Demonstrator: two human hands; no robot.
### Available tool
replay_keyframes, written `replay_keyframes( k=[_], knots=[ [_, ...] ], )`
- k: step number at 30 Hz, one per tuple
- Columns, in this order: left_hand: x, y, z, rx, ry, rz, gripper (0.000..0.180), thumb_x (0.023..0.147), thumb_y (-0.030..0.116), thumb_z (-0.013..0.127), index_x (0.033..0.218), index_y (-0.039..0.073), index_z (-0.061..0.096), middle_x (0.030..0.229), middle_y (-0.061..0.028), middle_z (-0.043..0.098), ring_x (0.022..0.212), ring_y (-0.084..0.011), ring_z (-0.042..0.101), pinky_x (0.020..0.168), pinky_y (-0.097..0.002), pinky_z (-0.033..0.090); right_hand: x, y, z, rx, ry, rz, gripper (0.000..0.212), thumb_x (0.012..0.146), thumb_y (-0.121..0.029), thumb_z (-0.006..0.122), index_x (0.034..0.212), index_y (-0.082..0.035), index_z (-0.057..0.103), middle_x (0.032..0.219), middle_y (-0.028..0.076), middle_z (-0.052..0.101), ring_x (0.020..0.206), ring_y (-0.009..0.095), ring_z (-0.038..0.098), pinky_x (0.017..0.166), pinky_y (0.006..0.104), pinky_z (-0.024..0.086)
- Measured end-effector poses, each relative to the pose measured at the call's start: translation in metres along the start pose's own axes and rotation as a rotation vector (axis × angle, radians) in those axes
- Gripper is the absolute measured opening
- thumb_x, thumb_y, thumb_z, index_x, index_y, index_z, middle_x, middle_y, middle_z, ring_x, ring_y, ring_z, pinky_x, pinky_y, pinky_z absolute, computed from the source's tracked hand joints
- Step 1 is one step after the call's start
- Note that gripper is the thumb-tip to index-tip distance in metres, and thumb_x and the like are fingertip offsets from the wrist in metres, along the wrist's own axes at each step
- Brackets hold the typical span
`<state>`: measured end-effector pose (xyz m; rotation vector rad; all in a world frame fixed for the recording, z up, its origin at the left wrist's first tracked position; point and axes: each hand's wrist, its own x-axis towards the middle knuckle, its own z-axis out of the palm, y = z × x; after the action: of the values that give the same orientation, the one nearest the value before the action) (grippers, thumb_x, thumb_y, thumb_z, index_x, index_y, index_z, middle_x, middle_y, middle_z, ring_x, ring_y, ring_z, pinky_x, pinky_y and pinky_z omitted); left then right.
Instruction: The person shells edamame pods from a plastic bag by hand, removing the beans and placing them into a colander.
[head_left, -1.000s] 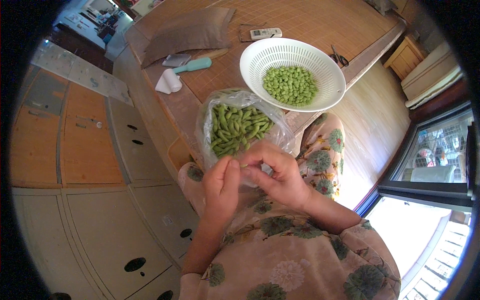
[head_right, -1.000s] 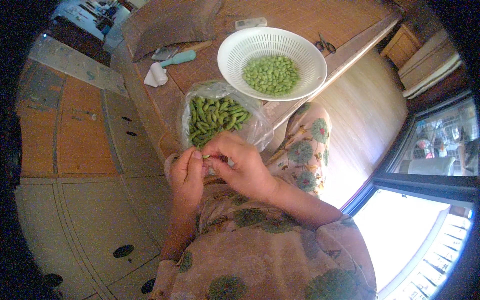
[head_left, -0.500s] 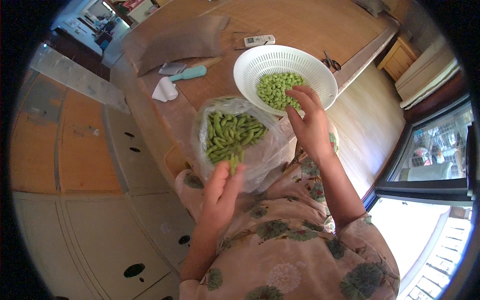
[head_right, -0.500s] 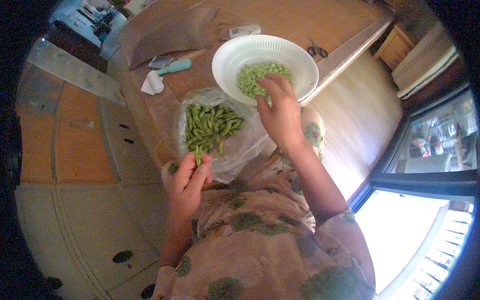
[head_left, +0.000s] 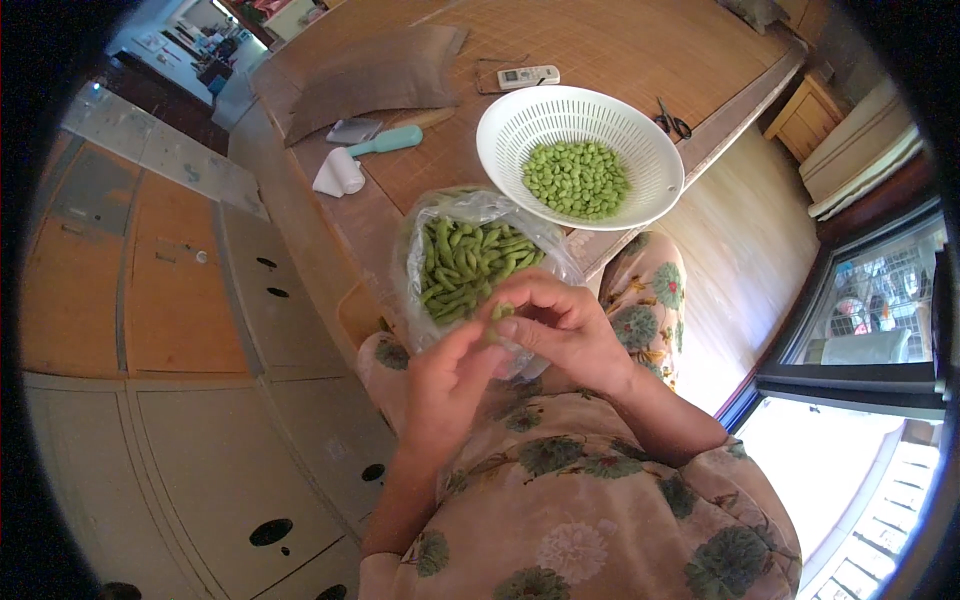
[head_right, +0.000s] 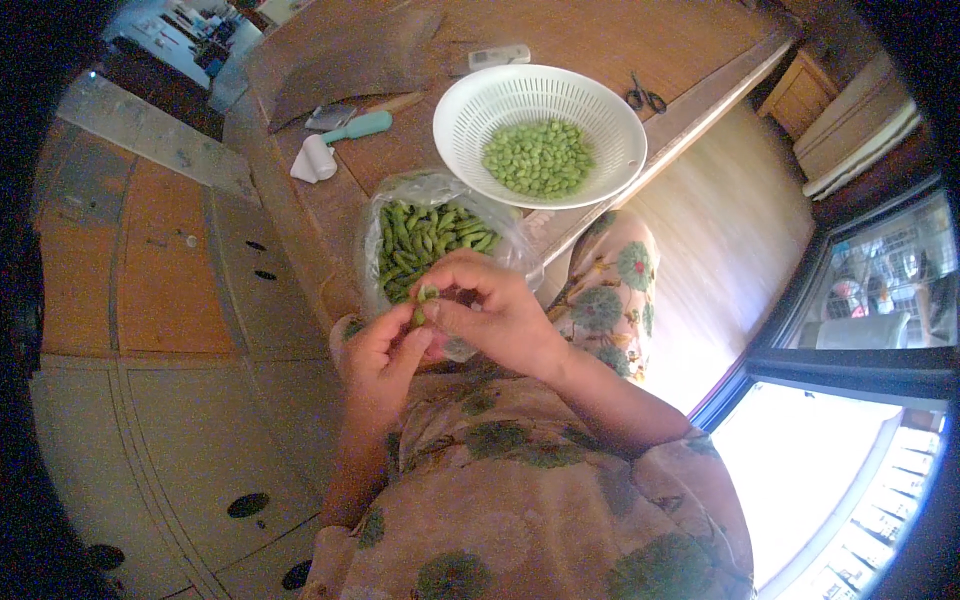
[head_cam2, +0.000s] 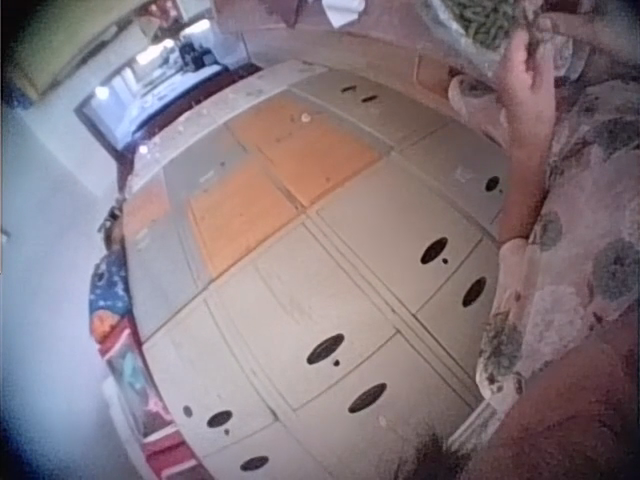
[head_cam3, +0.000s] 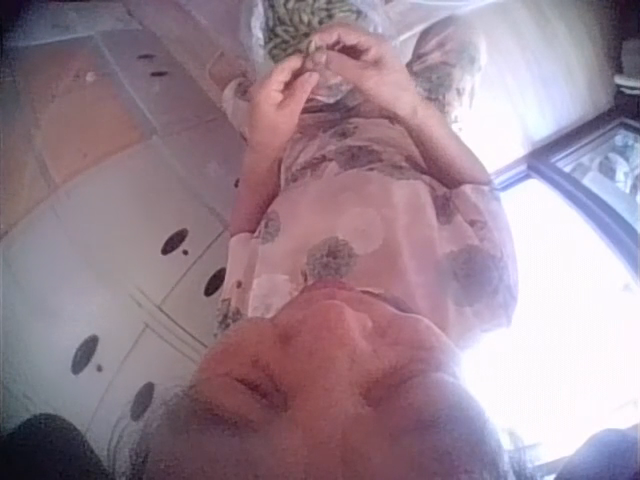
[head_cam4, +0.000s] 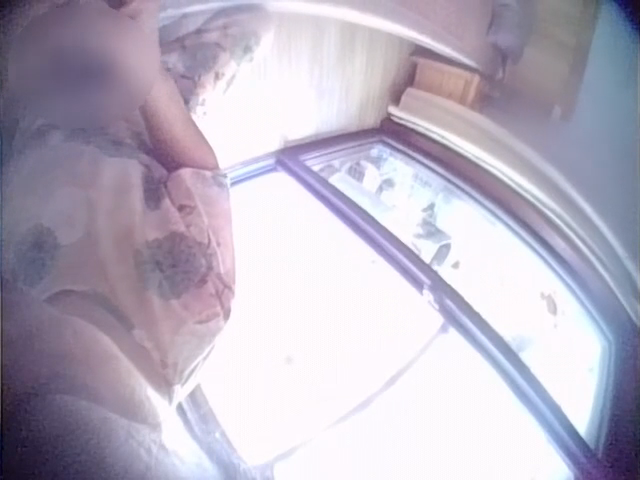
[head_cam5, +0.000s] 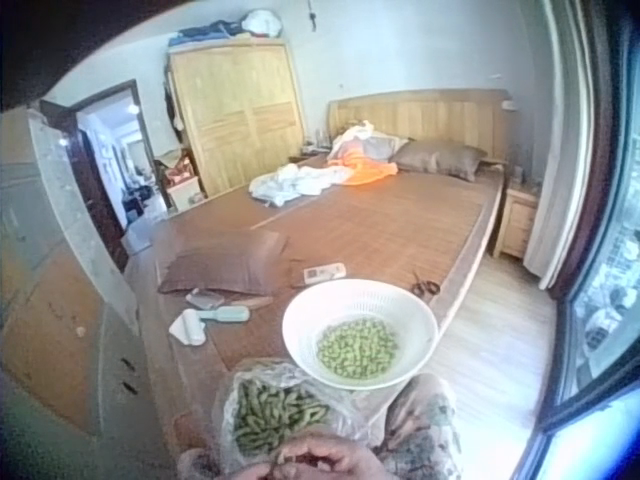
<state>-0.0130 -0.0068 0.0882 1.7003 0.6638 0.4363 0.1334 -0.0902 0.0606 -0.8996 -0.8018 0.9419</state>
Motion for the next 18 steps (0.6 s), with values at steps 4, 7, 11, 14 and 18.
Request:
replay_keyframes(
  k=[4,7,11,14,18],
  knots=[
    [0.000,-0.002,-0.007,0.122,-0.018,0.056,0.019,0.093,0.006,0.055,0.108,-0.003,0.060,0.079,-0.0047,0.065,0.068,-0.0095,0.060,0.063,-0.0236,0.051,0.000,-0.002,-0.001,-0.054,-0.014,-0.009,0.013,0.089,0.001,0.061,0.102,-0.001,0.063,0.097,0.003,0.057,0.087,0.009,0.059,0.075,0.0232,0.048],
    [0.001,-0.001,-0.009,0.212,-0.016,0.112,0.017,0.093,0.007,0.055,0.106,-0.003,0.060,0.079,-0.0051,0.065,0.067,-0.0088,0.059,0.060,-0.0229,0.048,0.000,-0.008,0.003,0.072,-0.007,0.048,0.013,0.089,-0.001,0.062,0.102,0.000,0.062,0.097,0.002,0.062,0.090,0.008,0.059,0.078,0.0229,0.048],
    [0.002,0.003,-0.007,0.251,-0.009,0.156,0.015,0.091,0.007,0.057,0.103,-0.002,0.060,0.076,-0.0069,0.064,0.065,-0.0114,0.058,0.060,-0.0258,0.047,0.000,-0.011,0.004,0.101,-0.006,0.088,0.013,0.088,0.002,0.059,0.101,-0.001,0.063,0.095,0.001,0.063,0.089,0.007,0.058,0.078,0.0217,0.047],
    [0.003,0.003,-0.006,0.432,0.020,0.283,0.017,0.087,0.007,0.063,0.102,-0.001,0.060,0.080,-0.0157,0.064,0.069,-0.0261,0.064,0.063,-0.0334,0.048,0.000,-0.007,0.002,0.036,0.009,0.114,0.015,0.085,0.004,0.057,0.098,-0.001,0.063,0.090,0.000,0.062,0.082,0.005,0.055,0.072,0.0207,0.045],
    [0.003,0.007,-0.006,0.480,0.010,0.283,0.018,0.086,0.008,0.064,0.102,0.000,0.060,0.082,-0.0181,0.062,0.073,-0.0328,0.062,0.064,-0.0372,0.048,-0.001,-0.008,-0.002,-0.115,-0.047,0.167,0.020,0.083,0.009,0.052,0.098,0.000,0.061,0.094,0.000,0.061,0.087,0.004,0.054,0.075,0.0200,0.043]
  ],
)
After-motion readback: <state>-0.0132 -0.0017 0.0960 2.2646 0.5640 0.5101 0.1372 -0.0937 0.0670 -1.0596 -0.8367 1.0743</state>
